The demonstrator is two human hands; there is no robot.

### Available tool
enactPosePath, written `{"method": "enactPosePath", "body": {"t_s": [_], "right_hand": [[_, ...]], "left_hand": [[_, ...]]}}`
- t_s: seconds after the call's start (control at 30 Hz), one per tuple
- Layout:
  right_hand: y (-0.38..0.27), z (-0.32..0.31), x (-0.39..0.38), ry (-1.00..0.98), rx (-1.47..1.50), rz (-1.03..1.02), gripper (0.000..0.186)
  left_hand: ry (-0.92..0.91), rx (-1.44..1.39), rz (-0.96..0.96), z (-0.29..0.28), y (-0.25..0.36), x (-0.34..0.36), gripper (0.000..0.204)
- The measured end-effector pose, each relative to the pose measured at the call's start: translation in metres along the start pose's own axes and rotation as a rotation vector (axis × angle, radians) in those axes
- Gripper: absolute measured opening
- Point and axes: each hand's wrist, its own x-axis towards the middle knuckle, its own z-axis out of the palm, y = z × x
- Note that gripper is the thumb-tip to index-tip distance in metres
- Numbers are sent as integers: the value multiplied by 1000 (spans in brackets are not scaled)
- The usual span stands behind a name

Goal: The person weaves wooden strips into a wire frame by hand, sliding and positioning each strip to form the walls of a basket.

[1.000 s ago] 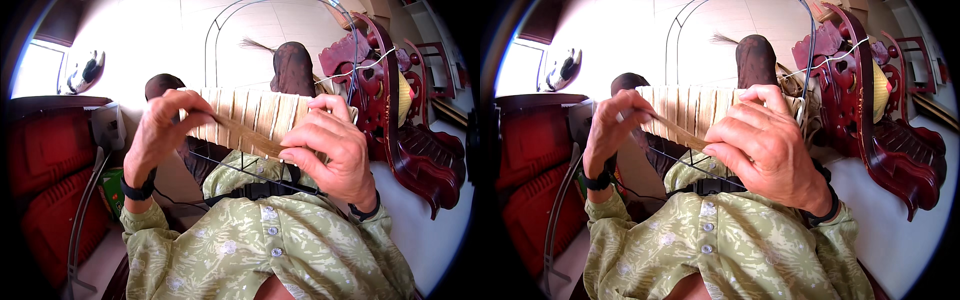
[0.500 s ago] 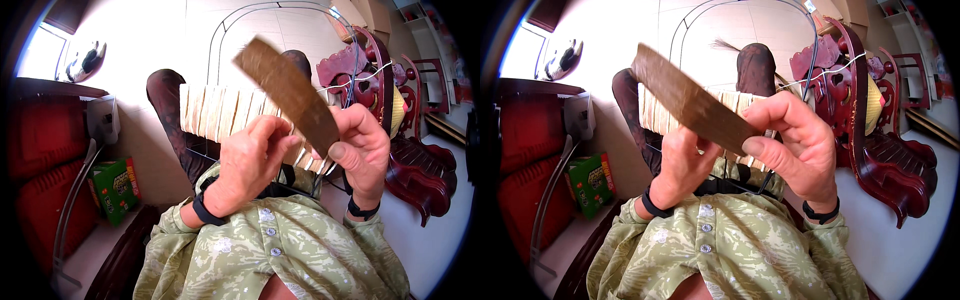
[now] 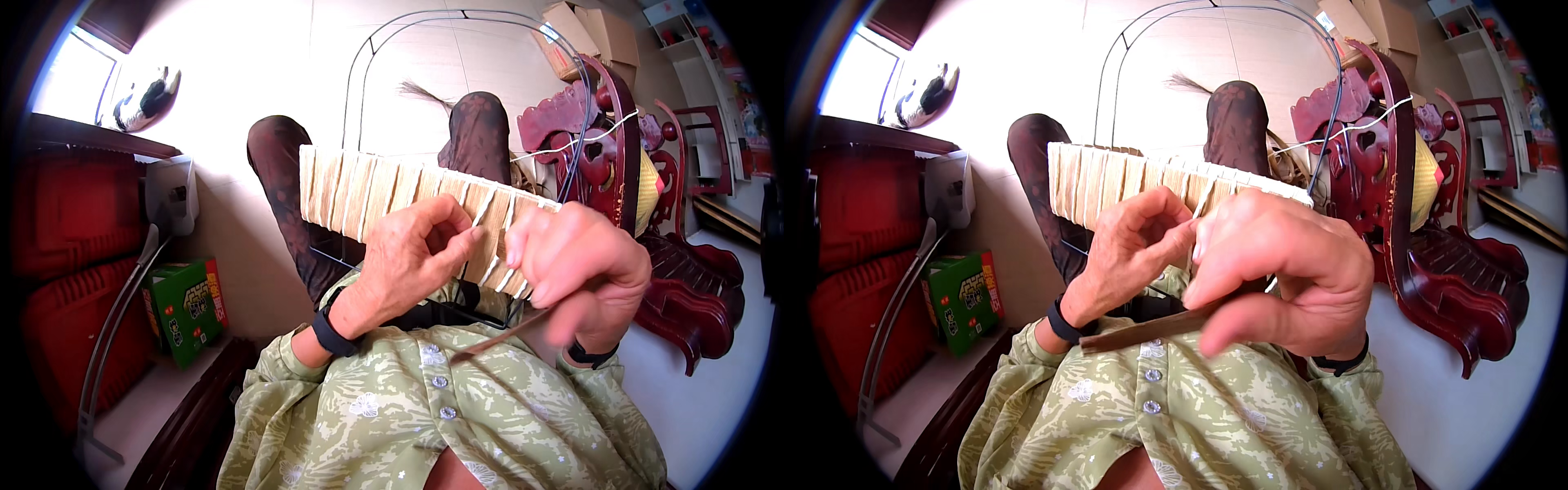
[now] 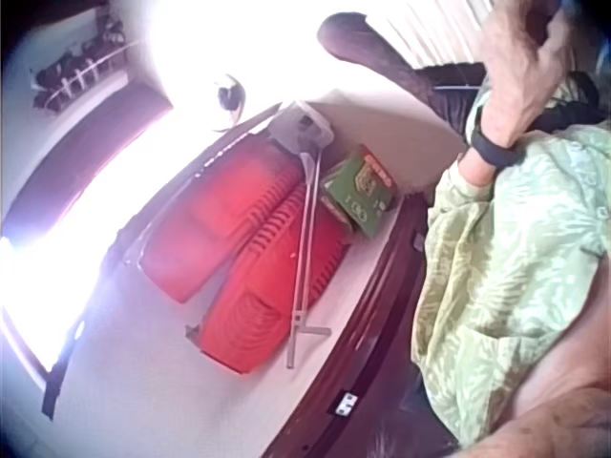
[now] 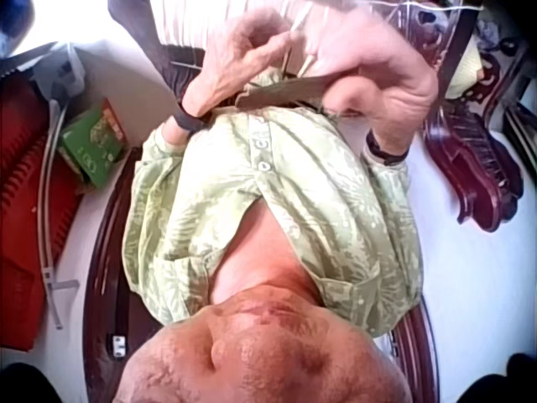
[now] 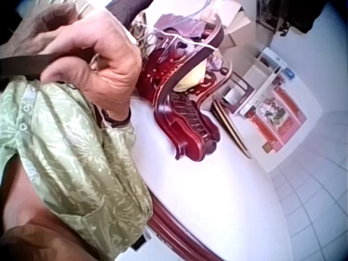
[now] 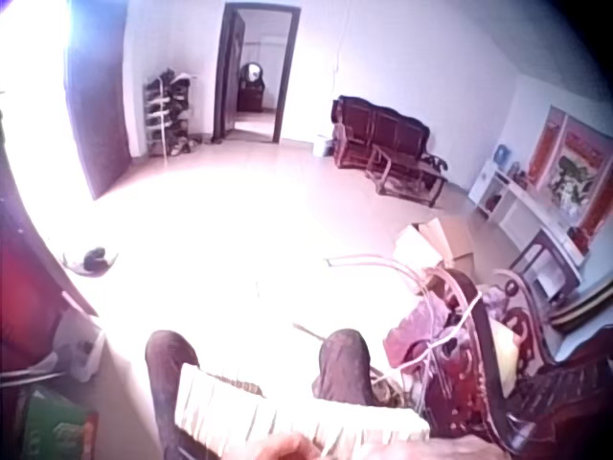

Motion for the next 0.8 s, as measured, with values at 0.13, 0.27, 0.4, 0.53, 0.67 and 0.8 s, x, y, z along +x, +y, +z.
{"method": "enactPosePath", "body": {"t_s": [0.13, 0.27, 0.4, 0.53, 0.67, 0.8], "right_hand": [[-5, 9, -5, 23, -693, 209, 15], [0, 16, -4, -1, -1024, -21, 14], [7, 16, -9, -6, -1199, -25, 17], [7, 15, -9, -65, -1249, 41, 20], [5, 7, -7, -84, -1194, 8, 21], [9, 10, -8, -34, -1250, -8, 22]], "left_hand": [[-129, -287, -145, -12, -2, 5, 15], [-193, -499, -260, -19, 9, 11, 17], [-253, -424, -276, -25, 10, 13, 13], [-261, -453, -253, -26, 6, 13, 14], [-225, -383, -325, -25, 13, 15, 11], [-213, -435, -314, -24, 9, 15, 9]]}}
